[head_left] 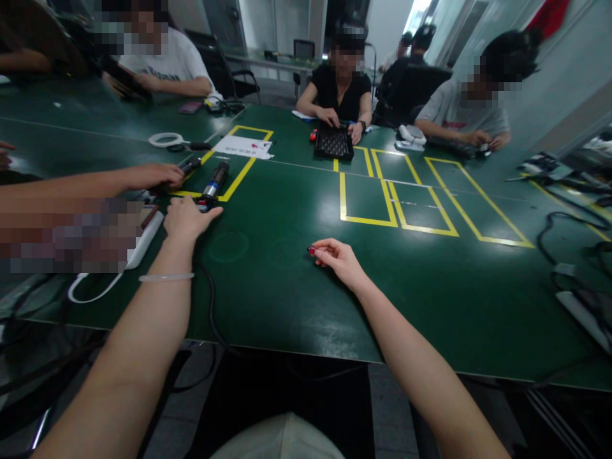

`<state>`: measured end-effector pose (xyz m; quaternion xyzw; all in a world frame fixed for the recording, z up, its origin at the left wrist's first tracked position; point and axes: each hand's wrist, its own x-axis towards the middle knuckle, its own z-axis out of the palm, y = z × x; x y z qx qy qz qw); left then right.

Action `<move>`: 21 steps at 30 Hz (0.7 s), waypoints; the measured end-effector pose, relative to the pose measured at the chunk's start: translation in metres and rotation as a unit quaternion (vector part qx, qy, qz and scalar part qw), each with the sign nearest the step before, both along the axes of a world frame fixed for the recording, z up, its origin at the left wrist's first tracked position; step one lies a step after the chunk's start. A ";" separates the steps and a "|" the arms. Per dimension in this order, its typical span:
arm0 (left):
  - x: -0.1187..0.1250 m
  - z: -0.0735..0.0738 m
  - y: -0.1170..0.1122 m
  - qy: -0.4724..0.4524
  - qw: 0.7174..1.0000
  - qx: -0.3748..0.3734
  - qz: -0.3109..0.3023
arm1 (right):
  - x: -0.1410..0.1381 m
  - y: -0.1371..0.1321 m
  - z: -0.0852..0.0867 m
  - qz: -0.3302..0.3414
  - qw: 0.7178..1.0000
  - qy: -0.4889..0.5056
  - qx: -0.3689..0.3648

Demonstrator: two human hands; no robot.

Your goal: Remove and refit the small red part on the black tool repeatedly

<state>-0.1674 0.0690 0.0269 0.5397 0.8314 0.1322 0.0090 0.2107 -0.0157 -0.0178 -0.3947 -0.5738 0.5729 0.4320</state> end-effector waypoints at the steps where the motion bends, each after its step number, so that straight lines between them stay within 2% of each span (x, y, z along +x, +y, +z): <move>1: -0.007 -0.002 0.002 -0.006 1.000 -0.023 0.003 | 0.000 0.000 0.000 0.000 1.000 -0.002 0.000; 3: -0.018 -0.007 0.008 -0.015 0.999 -0.042 -0.008 | 0.000 -0.001 0.000 -0.002 1.000 -0.003 -0.001; 6: -0.028 -0.013 0.015 -0.030 0.999 -0.014 -0.026 | 0.000 -0.001 0.000 -0.003 1.000 0.003 -0.004; 10: -0.024 -0.016 0.014 -0.033 0.999 -0.003 -0.025 | 0.000 0.000 -0.001 -0.005 1.000 -0.003 0.001; 16: 0.014 -0.012 0.002 -0.017 0.998 -0.027 -0.048 | 0.000 0.000 -0.002 -0.019 0.999 -0.025 0.018; 21: 0.059 -0.010 -0.012 0.001 0.991 -0.030 -0.132 | -0.001 0.002 -0.003 -0.037 0.999 -0.008 0.027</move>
